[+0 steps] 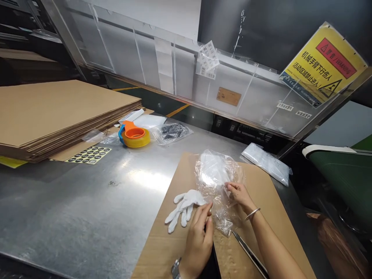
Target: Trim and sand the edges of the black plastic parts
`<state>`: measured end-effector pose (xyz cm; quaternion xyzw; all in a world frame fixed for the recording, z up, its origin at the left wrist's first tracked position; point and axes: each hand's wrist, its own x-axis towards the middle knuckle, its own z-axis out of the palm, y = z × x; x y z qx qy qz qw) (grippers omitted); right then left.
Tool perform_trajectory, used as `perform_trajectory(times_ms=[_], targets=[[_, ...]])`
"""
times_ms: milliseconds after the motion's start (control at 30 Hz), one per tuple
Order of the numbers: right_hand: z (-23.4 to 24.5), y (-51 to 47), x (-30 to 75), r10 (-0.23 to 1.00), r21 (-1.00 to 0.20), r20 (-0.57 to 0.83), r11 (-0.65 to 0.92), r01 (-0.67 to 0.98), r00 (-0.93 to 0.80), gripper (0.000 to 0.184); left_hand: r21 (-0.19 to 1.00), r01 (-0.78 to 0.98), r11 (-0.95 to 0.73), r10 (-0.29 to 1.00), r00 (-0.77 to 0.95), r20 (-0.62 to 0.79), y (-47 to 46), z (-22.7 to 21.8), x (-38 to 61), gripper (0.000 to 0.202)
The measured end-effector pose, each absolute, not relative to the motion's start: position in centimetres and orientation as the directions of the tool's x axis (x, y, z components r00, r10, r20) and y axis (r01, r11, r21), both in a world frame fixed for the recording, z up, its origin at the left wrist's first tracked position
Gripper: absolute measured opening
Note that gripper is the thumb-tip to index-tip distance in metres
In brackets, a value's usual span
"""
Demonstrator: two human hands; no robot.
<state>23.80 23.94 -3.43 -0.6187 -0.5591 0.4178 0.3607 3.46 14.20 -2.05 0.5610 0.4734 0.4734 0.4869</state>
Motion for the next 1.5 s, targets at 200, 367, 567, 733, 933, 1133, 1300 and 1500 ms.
perform_trajectory(times_ms=[200, 367, 567, 733, 933, 1133, 1300, 1500], targets=[[-0.3, 21.5, 23.6, 0.996, -0.988, -0.08, -0.075, 0.132, -0.037, 0.027, 0.923, 0.156, -0.351, 0.919, 0.246, 0.308, 19.0, 1.2, 5.2, 0.045], [2.7, 18.5, 22.5, 0.988, -0.996, -0.09, -0.088, 0.018, -0.129, 0.034, 0.907, 0.178, -0.381, 0.862, 0.422, 0.279, 21.9, 2.4, 6.3, 0.036], [3.9, 16.1, 22.2, 0.988, -0.992, -0.12, -0.117, 0.038, -0.094, 0.041, 0.886, 0.208, -0.414, 0.849, 0.439, 0.294, 21.5, 3.1, 5.6, 0.023], [3.9, 15.0, 21.5, 0.993, -0.984, -0.098, -0.089, 0.152, -0.057, 0.037, 0.857, 0.254, -0.449, 0.86, 0.383, 0.337, 20.2, 3.5, 4.6, 0.017], [4.4, 13.5, 19.8, 1.0, -0.935, 0.028, 0.023, 0.354, 0.009, 0.031, 0.888, 0.285, -0.361, 0.927, 0.216, 0.307, 17.0, 3.4, 3.7, 0.021], [4.1, 12.1, 18.1, 0.991, -0.867, 0.13, 0.126, 0.483, -0.024, 0.027, 0.918, 0.245, -0.311, 0.934, 0.257, 0.248, 14.8, 1.2, 3.9, 0.034], [2.8, 11.6, 17.2, 0.981, -0.846, 0.192, 0.15, 0.512, 0.029, 0.027, 0.849, 0.404, -0.341, 0.935, 0.053, 0.35, 13.5, -0.7, 3.1, 0.029], [2.1, 10.7, 15.1, 0.959, -0.731, 0.225, 0.283, 0.62, -0.172, 0.019, 0.596, 0.593, -0.541, 0.776, 0.078, 0.626, 12.3, -1.8, 1.0, 0.019]])
